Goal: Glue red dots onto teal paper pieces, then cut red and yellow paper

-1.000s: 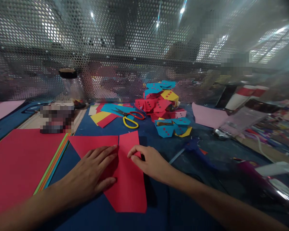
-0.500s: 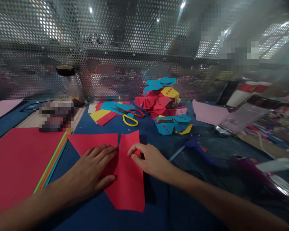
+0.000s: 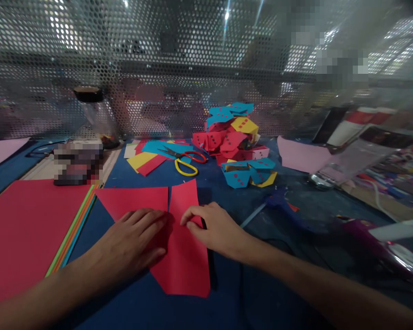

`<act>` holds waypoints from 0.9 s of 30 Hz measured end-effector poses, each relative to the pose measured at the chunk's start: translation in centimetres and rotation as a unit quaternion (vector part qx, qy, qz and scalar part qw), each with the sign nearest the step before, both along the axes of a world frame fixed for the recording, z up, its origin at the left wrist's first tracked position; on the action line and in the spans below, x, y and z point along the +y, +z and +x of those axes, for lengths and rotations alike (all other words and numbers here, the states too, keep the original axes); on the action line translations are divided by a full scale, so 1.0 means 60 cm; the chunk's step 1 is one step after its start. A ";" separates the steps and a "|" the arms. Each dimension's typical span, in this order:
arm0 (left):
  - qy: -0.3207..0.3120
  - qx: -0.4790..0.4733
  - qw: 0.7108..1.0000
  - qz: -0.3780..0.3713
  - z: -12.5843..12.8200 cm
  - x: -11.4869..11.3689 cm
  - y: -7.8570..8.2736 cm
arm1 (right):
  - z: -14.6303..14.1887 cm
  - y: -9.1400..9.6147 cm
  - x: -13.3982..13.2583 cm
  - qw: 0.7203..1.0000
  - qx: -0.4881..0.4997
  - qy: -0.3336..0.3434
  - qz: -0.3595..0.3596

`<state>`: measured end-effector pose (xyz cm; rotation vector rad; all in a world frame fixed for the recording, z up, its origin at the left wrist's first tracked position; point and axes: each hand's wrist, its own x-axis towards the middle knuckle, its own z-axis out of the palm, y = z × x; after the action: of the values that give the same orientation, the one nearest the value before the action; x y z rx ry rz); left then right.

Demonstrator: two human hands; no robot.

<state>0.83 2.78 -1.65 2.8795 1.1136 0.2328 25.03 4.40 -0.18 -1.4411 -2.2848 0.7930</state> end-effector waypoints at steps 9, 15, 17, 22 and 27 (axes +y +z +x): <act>-0.001 -0.008 1.000 0.004 -0.009 -0.007 -0.002 | 0.003 -0.002 0.001 1.000 0.004 -0.001 0.001; -0.028 -0.026 0.999 0.029 -0.018 -0.018 -0.017 | 0.010 0.002 0.001 0.999 0.024 0.023 0.002; -0.028 -0.025 0.999 0.029 -0.017 -0.020 -0.020 | 0.013 0.010 -0.003 0.999 0.034 0.029 -0.013; -0.029 -0.013 0.999 0.019 -0.016 -0.021 -0.015 | 0.013 0.021 -0.019 0.997 0.050 0.017 -0.057; -0.033 -0.022 0.999 0.011 -0.017 -0.021 -0.010 | 0.004 0.013 -0.028 0.999 0.009 -0.018 -0.035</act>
<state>-0.20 1.54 -2.23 2.9098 1.0147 0.3060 25.28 2.74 0.59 -1.4945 -2.2326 0.8798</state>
